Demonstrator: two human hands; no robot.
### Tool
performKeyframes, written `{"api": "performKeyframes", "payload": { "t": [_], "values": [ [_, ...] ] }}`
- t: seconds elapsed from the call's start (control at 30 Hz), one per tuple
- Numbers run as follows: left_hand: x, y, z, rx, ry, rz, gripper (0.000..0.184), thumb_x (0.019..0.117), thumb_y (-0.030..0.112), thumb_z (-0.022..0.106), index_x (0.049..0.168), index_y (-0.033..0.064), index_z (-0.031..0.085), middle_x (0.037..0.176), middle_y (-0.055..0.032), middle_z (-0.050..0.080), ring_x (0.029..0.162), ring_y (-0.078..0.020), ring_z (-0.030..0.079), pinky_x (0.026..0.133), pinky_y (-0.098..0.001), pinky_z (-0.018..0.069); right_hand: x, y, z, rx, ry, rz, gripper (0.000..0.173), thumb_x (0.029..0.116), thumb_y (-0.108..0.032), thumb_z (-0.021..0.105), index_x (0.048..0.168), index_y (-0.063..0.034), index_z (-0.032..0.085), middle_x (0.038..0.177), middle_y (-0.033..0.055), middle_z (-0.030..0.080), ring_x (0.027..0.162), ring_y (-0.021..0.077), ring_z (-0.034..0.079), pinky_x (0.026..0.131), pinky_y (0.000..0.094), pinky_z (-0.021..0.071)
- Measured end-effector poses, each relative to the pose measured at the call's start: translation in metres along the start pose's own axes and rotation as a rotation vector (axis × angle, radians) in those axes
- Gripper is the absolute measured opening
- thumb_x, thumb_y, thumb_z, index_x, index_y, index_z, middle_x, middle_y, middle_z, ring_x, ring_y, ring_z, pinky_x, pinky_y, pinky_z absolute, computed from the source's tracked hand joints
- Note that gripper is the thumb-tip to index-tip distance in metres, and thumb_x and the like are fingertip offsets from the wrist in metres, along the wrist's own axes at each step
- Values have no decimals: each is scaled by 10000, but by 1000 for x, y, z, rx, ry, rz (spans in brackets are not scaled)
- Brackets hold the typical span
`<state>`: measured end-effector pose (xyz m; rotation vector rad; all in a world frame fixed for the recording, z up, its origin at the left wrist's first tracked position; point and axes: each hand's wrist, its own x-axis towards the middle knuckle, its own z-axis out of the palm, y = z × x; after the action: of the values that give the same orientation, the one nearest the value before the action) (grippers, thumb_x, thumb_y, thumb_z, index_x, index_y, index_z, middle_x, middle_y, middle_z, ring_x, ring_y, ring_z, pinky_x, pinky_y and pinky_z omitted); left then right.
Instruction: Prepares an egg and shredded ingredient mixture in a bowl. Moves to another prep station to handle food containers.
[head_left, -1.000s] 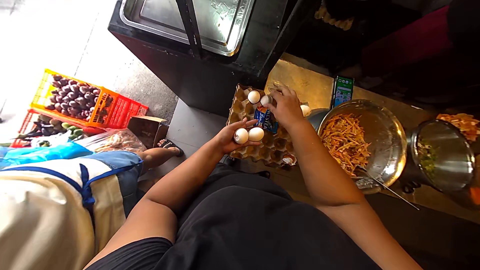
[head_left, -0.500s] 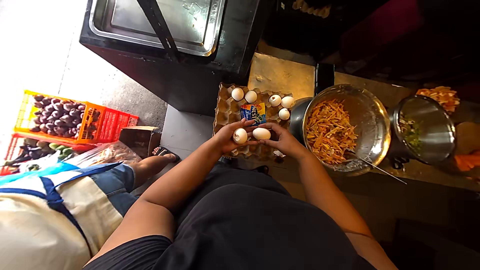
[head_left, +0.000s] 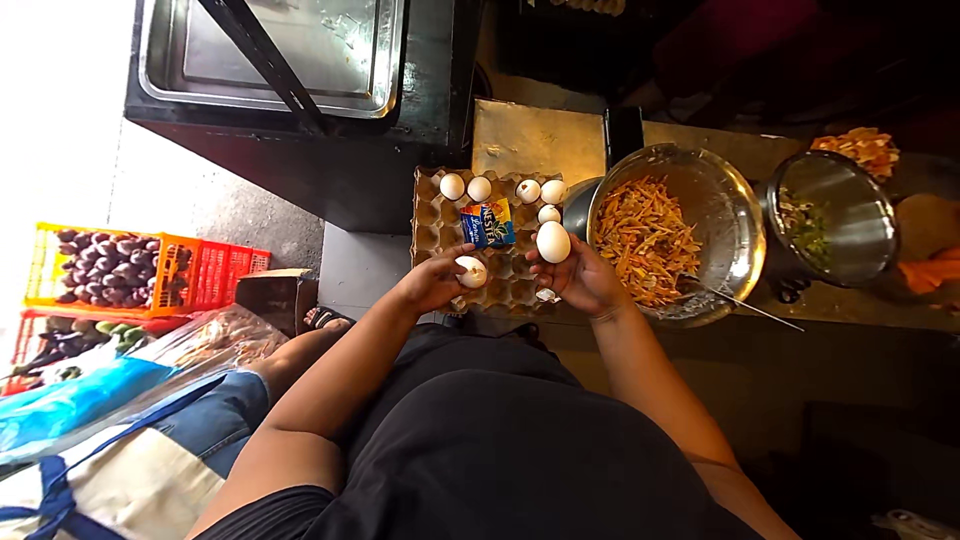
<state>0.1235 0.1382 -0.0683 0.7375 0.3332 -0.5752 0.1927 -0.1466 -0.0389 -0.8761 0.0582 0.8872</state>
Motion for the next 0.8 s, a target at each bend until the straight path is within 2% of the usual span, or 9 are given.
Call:
{"api": "performKeyframes", "payload": {
  "t": [0.1,0.13,0.2,0.27,0.37,0.43,0.57,0.7,0.8],
  "values": [
    [0,1,-4,109,-91,13,551,955,51,516,1491,76,390,1298,-127,609,1085,-212,670,957,-376,567,0,0,1,-7,43,-29,480,1137,-402,223,1402,-117,504,1248,141,685,899,161,722,749,241,601],
    [-1,0,-4,135,-96,23,531,973,43,526,1487,80,400,1298,-117,614,1071,-191,674,949,-351,569,1,-1,3,-44,98,-40,409,1139,-349,280,1373,-118,523,1244,127,680,885,141,709,759,231,592],
    [-4,0,-2,176,-58,47,477,1001,32,525,1466,73,427,1275,-101,629,1047,-162,681,937,-318,568,11,-7,7,-248,225,-77,328,1114,-205,403,1416,-117,496,1196,77,662,890,117,688,805,241,588],
    [-5,-1,2,199,31,50,422,1023,71,540,1435,78,450,1244,-94,639,1013,-148,687,910,-301,575,30,-15,13,-607,319,-136,442,1050,-135,575,1480,-94,480,1241,83,636,935,134,676,835,286,586],
    [-3,-1,10,171,155,32,387,1050,148,551,1416,54,467,1229,-113,636,989,-163,691,877,-309,586,68,-27,31,-1159,349,-248,623,934,-205,778,1423,13,460,1272,217,628,1041,273,689,910,426,590],
    [2,-2,14,143,214,25,382,1064,217,541,1395,33,488,1228,-118,640,984,-172,692,863,-319,589,92,-31,54,-1409,303,-305,560,907,-220,805,1328,35,538,1237,240,639,1056,333,677,936,487,571],
    [8,-2,18,175,282,-4,399,1065,253,536,1380,12,501,1256,-151,618,992,-205,684,863,-350,590,137,-18,87,-1759,94,-353,415,906,-146,784,1286,-30,663,1254,244,657,1203,407,633,1059,553,503],
    [13,-3,20,232,301,-19,386,1056,241,561,1362,9,526,1228,-160,631,951,-215,686,829,-363,594,165,4,97,-1933,-57,-318,399,866,-62,799,1254,-47,704,1259,271,638,1238,452,597,1049,582,500],
    [16,-2,21,241,332,-28,392,1052,223,576,1365,-4,513,1240,-175,623,966,-234,691,835,-380,601,171,9,95,-1975,-82,-285,398,875,-100,809,1256,-53,699,1280,268,614,1249,439,588,1058,550,506]
  ]
}}
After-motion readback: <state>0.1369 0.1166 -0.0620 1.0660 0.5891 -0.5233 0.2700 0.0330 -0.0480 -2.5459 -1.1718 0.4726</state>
